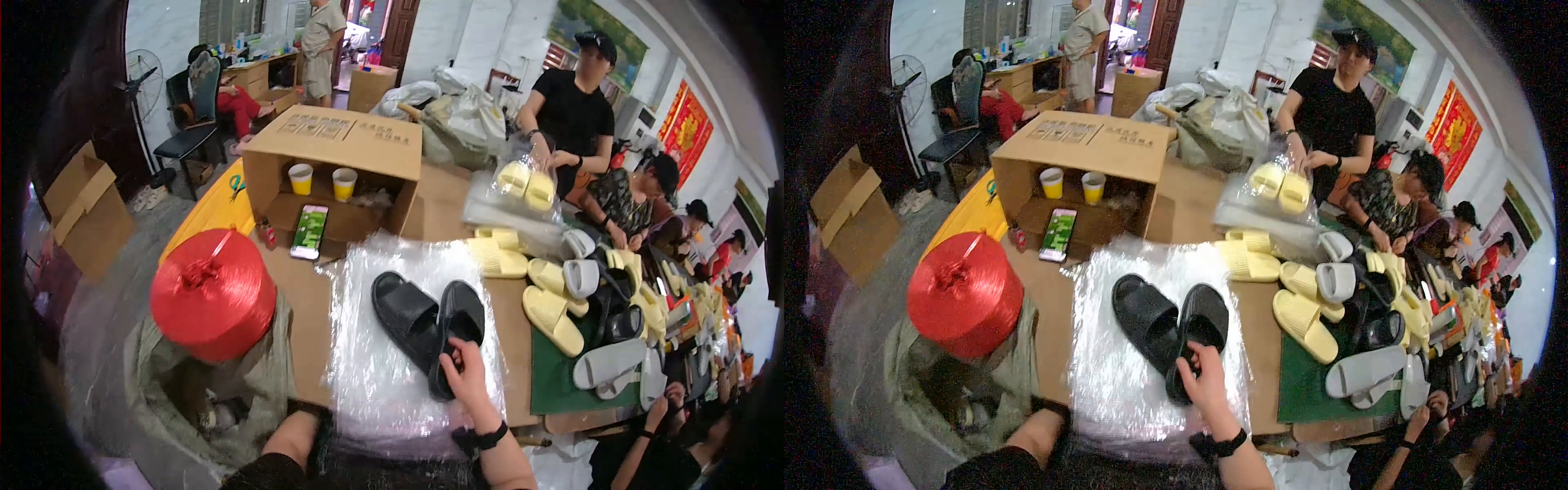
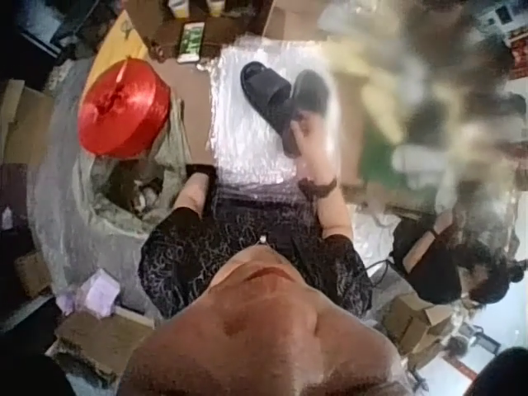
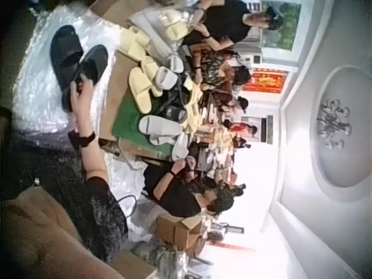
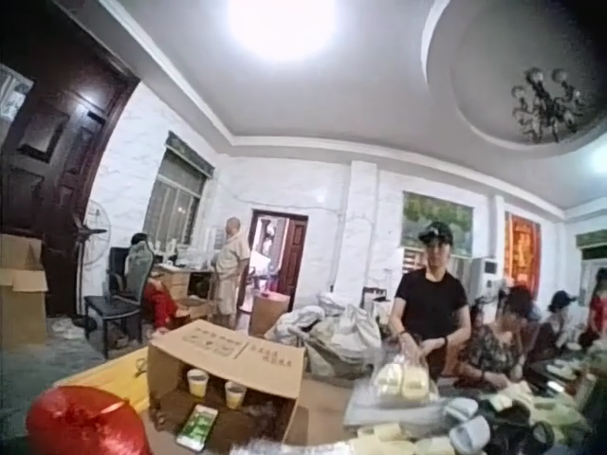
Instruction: Inspecting and preparing manufactured plastic foam slides for packaging inside a factory work space.
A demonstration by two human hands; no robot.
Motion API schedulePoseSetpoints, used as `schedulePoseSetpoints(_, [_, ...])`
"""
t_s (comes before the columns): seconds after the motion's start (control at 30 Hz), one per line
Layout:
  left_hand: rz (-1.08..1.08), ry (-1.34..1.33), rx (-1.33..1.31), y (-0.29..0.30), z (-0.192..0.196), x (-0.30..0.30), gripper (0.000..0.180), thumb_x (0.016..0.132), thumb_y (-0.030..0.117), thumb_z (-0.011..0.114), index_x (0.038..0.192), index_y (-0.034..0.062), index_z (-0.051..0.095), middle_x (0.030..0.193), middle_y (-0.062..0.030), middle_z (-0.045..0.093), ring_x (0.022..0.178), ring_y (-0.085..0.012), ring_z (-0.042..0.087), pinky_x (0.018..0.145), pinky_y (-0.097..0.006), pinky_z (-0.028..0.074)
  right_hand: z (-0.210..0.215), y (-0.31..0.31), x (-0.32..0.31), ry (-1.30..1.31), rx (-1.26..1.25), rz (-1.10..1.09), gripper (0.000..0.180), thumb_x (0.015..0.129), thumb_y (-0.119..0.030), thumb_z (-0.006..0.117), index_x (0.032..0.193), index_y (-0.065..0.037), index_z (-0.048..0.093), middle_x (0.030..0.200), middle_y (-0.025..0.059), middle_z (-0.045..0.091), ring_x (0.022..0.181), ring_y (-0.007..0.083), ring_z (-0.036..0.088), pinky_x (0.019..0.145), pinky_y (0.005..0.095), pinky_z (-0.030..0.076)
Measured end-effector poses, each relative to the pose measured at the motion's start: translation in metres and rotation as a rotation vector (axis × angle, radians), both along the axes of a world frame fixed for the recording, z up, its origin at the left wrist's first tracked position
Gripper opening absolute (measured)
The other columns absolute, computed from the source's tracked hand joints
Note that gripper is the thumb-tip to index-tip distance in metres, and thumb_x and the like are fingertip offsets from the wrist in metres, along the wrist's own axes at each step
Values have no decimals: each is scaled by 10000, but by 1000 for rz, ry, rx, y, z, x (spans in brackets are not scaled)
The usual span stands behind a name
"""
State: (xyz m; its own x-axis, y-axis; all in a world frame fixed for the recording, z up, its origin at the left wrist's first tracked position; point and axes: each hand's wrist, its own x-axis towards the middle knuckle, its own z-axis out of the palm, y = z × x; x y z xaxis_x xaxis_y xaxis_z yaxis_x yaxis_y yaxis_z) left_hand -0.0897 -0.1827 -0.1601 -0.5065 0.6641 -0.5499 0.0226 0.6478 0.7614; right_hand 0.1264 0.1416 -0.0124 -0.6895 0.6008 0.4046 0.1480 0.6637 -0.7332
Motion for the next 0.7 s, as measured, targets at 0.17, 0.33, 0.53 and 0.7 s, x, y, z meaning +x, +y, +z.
schedulePoseSetpoints(0.17, [-37, 21, 145, 77, -27, -49, 282, 895, 175, 482, 1029, 22, 678, 961, -129, 710, 870, -264, 674, 779, -377, 513, -3, -9, 2, -15, -61, -43, 320, 827, -106, 726, 1108, -3, 614, 848, 82, 517, 744, 176, 510, 678, 299, 448])
schedulePoseSetpoints(0.33, [-70, 1, 232, 131, -55, -75, 289, 900, 186, 483, 1040, 21, 675, 970, -131, 708, 872, -265, 671, 777, -378, 510, -8, -14, 5, -81, -134, -113, 312, 802, -91, 731, 1082, -3, 625, 878, 92, 538, 765, 178, 525, 701, 288, 456])
schedulePoseSetpoints(0.53, [-107, -52, 255, 150, -92, -76, 297, 907, 199, 485, 1053, 21, 672, 980, -133, 705, 874, -265, 668, 776, -380, 507, 4, -20, -7, -85, -76, -146, 313, 786, -32, 700, 1088, -12, 621, 875, 43, 520, 771, 126, 500, 707, 249, 433])
schedulePoseSetpoints(0.7, [-120, -68, 253, 148, -103, -70, 305, 912, 211, 486, 1064, 20, 669, 989, -134, 703, 876, -266, 665, 775, -381, 505, 1, -21, -7, -87, -142, -150, 301, 870, -62, 668, 1158, -28, 587, 952, 37, 548, 816, 126, 499, 730, 245, 434])
